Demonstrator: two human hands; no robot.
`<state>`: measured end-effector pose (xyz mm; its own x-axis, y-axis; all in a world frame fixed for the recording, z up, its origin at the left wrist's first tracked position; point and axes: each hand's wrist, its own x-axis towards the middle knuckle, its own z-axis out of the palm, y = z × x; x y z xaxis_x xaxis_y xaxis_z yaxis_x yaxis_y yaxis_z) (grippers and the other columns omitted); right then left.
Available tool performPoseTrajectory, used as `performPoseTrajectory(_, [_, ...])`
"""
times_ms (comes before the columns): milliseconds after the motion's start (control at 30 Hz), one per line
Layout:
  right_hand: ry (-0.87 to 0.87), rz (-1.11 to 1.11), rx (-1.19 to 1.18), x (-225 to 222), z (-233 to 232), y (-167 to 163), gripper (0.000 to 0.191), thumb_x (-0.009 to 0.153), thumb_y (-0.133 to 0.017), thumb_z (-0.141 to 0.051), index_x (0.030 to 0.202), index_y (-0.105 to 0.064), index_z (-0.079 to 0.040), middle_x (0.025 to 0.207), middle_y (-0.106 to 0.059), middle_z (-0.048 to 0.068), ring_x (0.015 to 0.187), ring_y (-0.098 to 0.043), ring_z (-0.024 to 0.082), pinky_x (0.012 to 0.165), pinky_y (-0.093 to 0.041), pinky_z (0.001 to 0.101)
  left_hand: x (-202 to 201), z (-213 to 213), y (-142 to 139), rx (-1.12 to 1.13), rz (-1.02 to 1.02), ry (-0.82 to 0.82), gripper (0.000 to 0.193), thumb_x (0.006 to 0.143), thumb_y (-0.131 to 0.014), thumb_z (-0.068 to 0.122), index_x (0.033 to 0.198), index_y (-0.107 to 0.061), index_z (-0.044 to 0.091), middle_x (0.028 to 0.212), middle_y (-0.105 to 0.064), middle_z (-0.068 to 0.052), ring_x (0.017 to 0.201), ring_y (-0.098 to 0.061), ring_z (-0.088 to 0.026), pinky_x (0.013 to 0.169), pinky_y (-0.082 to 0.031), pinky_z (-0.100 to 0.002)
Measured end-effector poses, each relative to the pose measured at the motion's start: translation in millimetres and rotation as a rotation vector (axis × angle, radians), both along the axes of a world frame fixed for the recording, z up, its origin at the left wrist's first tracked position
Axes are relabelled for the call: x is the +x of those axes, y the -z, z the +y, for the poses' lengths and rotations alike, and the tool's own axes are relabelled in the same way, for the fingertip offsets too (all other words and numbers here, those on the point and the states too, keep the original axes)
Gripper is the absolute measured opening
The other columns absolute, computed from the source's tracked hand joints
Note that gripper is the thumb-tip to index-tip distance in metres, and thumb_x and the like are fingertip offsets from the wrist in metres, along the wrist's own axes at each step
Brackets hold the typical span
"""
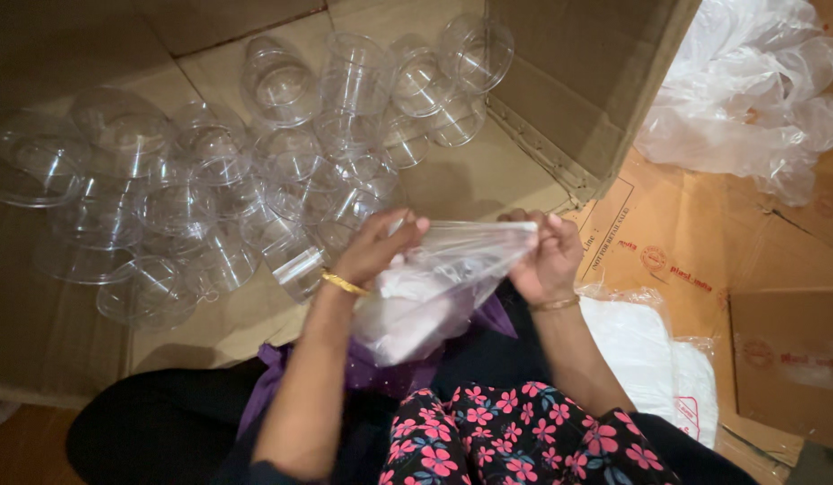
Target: The person sits on the floor in front of an open cardboard box of clear plastic cups and packs the cups into plastic bags. They open a bag, place cups inside one at a time, and set filled bags aside on the floor.
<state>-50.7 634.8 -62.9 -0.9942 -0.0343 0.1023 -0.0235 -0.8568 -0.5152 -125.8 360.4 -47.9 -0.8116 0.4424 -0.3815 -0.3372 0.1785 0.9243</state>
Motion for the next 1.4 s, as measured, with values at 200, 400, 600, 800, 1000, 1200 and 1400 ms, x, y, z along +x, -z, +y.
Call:
performPoseTrajectory(200, [-0.122,-0.345,0.288,-35,-31,28,0.014,0.097,-0.060,-0.011,0.110,-0.065,-0.006,0.099,-0.063,0.005,0.088,-0.058,0.017,0.068,-0.046,0.0271,-29,-52,-20,-0.555,0.348,0.095,0.036,0.090,-0.065,0.041,0.103,-0.074,0.008,0.093,-0.078,-0.015,0.086,-0.079,-0.025,0.084,-0.057,-0.039])
performPoseTrajectory(400, [-0.041,-0.093,1.412,-115,-105,99,0.026,0.083,-0.067,-0.003,0.108,-0.064,-0.001,0.098,-0.071,0.009,0.091,-0.066,0.020,0.080,-0.053,0.0303,-72,-38,14,-1.130,0.479,-0.080,0.026,0.096,-0.055,0.014,0.117,-0.068,0.008,0.115,-0.071,-0.024,0.107,-0.068,-0.044,0.090,-0.054,-0.053])
performPoseTrajectory(600, [0.339,0.097,1.551,-88,-98,90,0.012,0.086,-0.065,-0.003,0.097,-0.068,-0.006,0.112,-0.071,0.013,0.100,-0.070,0.022,0.082,-0.057,0.0348,-74,-34,64,-0.846,0.467,-0.257,0.035,0.095,-0.059,0.022,0.126,-0.060,0.006,0.110,-0.071,-0.024,0.100,-0.067,-0.044,0.084,-0.052,-0.053])
performPoseTrajectory(800, [0.616,0.075,1.738,-18,-28,12,0.034,0.096,-0.060,-0.003,0.130,-0.065,-0.003,0.109,-0.065,0.015,0.091,-0.067,0.024,0.081,-0.055,0.0352,-26,34,147,-0.111,0.344,-0.282,0.027,0.091,-0.059,0.021,0.114,-0.070,0.014,0.092,-0.073,-0.006,0.080,-0.070,-0.020,0.075,-0.055,-0.035])
performPoseTrajectory(1000, [0.310,-0.180,1.582,-27,19,15,0.021,0.097,-0.060,-0.007,0.116,-0.067,-0.003,0.081,-0.067,0.007,0.073,-0.063,0.014,0.066,-0.051,0.0288,-37,67,194,0.279,-0.144,-0.331,0.011,0.088,-0.070,0.019,0.094,-0.067,0.009,0.085,-0.066,-0.001,0.076,-0.059,-0.016,0.065,-0.049,-0.037])
performPoseTrajectory(1200, [-0.149,-0.450,1.435,-88,63,49,0.017,0.093,-0.067,-0.014,0.099,-0.074,-0.001,0.082,-0.066,0.000,0.074,-0.057,0.011,0.061,-0.046,0.0286,-71,60,182,-0.238,-0.086,0.006,0.028,0.093,-0.065,0.032,0.100,-0.071,0.005,0.090,-0.071,-0.006,0.082,-0.062,-0.020,0.072,-0.048,-0.038])
performPoseTrajectory(1400, [-0.353,-0.437,1.397,-107,74,55,0.024,0.082,-0.077,-0.018,0.097,-0.073,0.000,0.087,-0.070,0.006,0.073,-0.063,0.015,0.062,-0.051,0.0347,-76,64,173,-0.414,-0.039,0.109,0.031,0.078,-0.072,0.031,0.094,-0.072,0.005,0.085,-0.071,-0.011,0.078,-0.066,-0.027,0.070,-0.053,-0.042])
